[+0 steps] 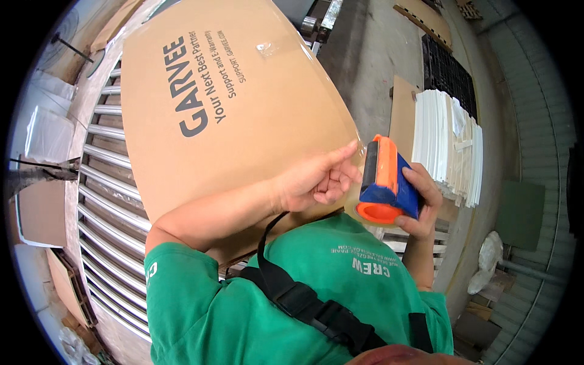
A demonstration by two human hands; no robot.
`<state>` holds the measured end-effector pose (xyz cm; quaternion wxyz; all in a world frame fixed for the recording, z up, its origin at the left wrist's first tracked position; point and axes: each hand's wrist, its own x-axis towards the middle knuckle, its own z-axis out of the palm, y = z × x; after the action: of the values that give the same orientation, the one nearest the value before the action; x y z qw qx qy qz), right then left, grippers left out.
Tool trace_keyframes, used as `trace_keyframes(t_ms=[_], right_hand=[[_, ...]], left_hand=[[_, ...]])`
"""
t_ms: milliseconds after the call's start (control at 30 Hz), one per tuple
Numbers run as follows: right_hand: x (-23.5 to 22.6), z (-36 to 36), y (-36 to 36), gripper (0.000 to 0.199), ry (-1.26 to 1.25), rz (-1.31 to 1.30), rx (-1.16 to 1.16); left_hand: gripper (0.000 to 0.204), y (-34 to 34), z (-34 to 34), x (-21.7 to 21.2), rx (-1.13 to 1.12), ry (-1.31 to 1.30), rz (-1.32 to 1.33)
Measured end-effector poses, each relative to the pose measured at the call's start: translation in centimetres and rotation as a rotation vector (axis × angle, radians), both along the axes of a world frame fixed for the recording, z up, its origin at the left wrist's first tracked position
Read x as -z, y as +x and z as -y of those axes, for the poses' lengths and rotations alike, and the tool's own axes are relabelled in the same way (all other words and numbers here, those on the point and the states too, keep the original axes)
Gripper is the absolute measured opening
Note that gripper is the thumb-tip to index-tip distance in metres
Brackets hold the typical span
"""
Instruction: The person uses a handheld tape dispenser to seal a large cardboard box on a roller conveyor. They apply tape to the top and side seams, fold the flaps, and push the box along the conveyor. The person then moves to a stack of white foam blocks and applies tape to the plastic wrapping.
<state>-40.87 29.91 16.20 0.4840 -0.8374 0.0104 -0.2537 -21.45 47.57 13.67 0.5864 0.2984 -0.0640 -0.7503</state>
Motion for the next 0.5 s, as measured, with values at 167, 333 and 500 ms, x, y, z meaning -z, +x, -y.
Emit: trace_keyframes(t_ms=[167,333,500], right_hand=[[-2.2,-0.5,0.6,0.071,-0.116,0.026,-0.072],[-4.2,-1.0,1.1,0.071,-0.196,0.015,-0.141],[-5.4,-1.2,0.9,0.069,-0.29,0.008,-0.147]], left_hand=[[0.028,-1.1,-0.1,-0.6,-0.076,-0.061,-0.068],[0.018,-1.3,-0.6,-0.9,-0.158,-0.122,-0.087],[0.008,-1.1,-0.8,-0.3,-0.2,-0.125,0.003]])
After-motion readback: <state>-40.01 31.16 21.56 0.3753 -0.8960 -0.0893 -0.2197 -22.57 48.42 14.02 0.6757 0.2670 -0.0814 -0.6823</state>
